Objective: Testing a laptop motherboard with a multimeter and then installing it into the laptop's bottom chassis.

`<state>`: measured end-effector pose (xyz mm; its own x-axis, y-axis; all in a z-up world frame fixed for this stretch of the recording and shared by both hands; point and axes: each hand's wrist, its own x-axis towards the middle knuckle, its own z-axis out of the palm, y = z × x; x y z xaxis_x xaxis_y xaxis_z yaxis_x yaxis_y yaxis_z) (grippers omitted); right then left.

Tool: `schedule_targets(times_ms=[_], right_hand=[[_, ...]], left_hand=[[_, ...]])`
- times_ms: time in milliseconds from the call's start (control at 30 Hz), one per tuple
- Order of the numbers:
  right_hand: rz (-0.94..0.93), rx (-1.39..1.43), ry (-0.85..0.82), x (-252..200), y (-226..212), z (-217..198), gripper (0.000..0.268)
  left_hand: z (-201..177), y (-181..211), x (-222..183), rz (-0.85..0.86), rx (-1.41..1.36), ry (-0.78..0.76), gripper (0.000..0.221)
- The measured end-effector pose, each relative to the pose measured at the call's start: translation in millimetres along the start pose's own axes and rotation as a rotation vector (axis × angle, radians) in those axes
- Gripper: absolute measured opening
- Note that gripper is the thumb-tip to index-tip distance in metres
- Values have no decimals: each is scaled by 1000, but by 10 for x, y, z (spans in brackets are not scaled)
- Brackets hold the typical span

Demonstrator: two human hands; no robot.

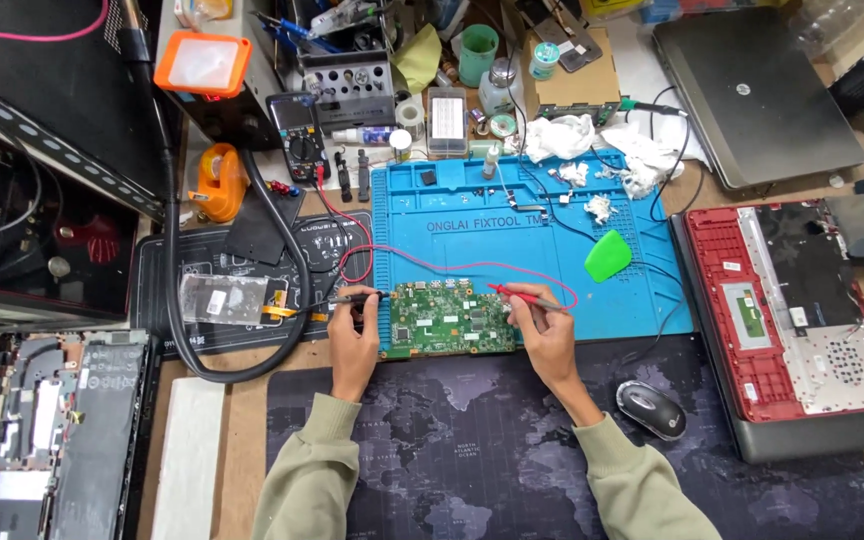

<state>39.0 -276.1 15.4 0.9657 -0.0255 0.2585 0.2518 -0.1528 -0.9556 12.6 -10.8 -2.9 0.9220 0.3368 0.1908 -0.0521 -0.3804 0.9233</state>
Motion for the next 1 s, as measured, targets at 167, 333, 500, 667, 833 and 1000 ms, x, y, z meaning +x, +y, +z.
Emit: schedule_targets(times_ms=[167, 333, 500, 667, 833, 1000], right_hand=[[20, 28, -1, 3, 195, -34, 14], [41, -5, 13, -29, 292, -56, 14], [-9, -119, -7, -60, 391, -82, 12], [-7, -124, -6, -49, 309, -73, 11], [-24, -159, 13, -71, 349, -92, 11], [-12, -171, 7, -47, 266, -94, 9]], left_hand=[[-11, 15, 2, 4, -4, 5, 9], [-18, 85, 12, 22, -13, -6, 10], [-26, 111, 14, 32, -16, -21, 11], [-31, 120, 16, 38, -16, -33, 12], [-34, 122, 17, 41, -3, -28, 12], [-36, 121, 17, 40, -3, -25, 12]])
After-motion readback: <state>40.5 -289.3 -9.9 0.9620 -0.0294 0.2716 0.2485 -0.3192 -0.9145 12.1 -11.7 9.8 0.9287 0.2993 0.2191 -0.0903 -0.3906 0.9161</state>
